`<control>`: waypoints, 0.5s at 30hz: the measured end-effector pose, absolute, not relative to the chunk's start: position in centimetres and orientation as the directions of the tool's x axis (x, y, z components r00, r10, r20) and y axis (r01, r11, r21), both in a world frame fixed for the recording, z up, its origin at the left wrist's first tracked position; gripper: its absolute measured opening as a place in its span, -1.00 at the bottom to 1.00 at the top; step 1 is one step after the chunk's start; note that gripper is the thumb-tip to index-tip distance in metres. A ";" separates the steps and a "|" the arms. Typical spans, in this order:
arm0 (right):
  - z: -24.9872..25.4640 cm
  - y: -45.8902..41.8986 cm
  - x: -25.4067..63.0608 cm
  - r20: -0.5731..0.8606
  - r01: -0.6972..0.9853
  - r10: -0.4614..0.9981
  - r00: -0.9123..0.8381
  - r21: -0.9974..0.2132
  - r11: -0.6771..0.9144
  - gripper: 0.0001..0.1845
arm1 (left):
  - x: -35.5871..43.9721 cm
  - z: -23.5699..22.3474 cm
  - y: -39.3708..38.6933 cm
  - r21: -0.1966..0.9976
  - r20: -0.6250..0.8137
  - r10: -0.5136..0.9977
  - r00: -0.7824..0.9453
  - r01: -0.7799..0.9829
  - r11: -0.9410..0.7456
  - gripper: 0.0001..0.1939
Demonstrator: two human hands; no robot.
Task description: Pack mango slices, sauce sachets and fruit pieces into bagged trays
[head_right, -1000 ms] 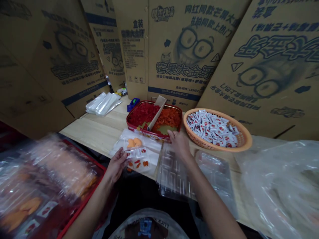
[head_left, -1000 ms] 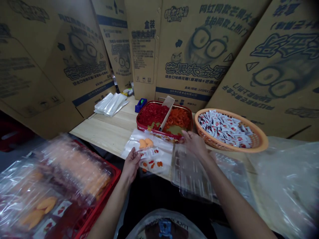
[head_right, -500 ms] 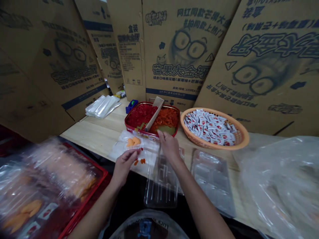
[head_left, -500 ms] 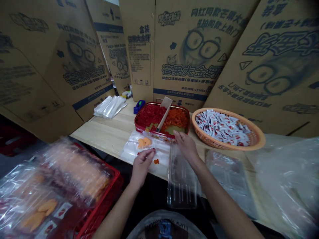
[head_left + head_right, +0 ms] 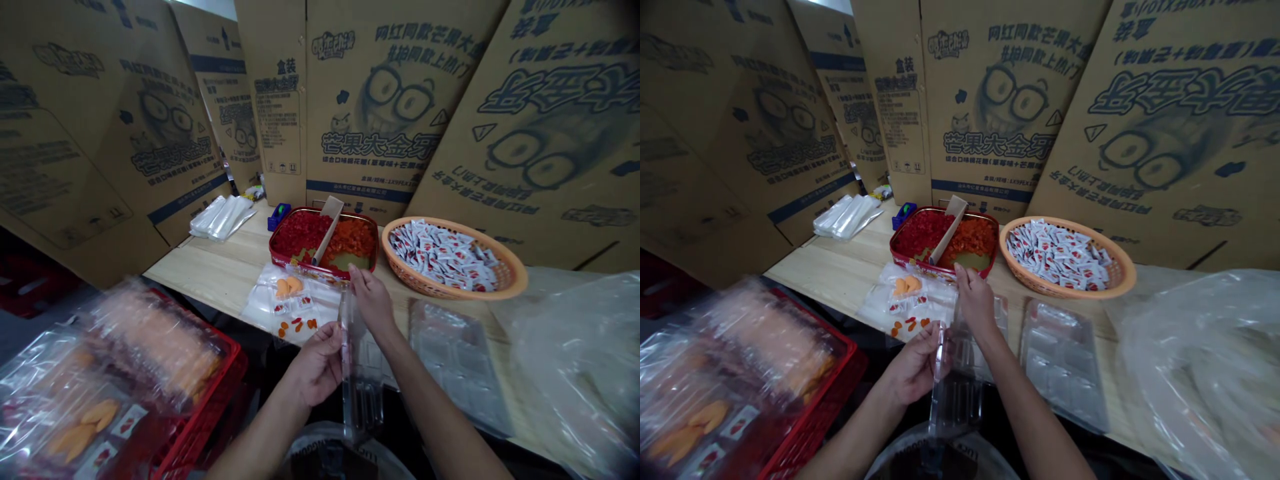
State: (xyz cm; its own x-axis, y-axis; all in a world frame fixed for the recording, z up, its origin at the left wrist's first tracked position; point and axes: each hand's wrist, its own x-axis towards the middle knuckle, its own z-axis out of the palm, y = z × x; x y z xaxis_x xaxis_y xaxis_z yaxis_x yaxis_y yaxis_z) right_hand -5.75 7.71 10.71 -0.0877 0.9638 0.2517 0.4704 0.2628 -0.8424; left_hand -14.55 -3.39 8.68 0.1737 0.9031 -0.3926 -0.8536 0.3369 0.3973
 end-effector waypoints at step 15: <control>10.5 7.7 -5.5 0.258 0.522 0.965 -0.044 -0.818 0.243 -0.45 | -13.5 9.4 -3.8 0.472 -0.407 0.912 0.048 -0.844 0.255 -0.71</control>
State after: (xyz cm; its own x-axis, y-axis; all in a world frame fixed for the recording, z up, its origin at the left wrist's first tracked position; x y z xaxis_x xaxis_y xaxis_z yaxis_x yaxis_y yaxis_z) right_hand -5.50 7.68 10.45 -0.0442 0.9650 0.2584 0.5220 0.2429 -0.8176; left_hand -13.47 -3.81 9.45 0.0477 0.9121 -0.4072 -0.8439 0.2549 0.4720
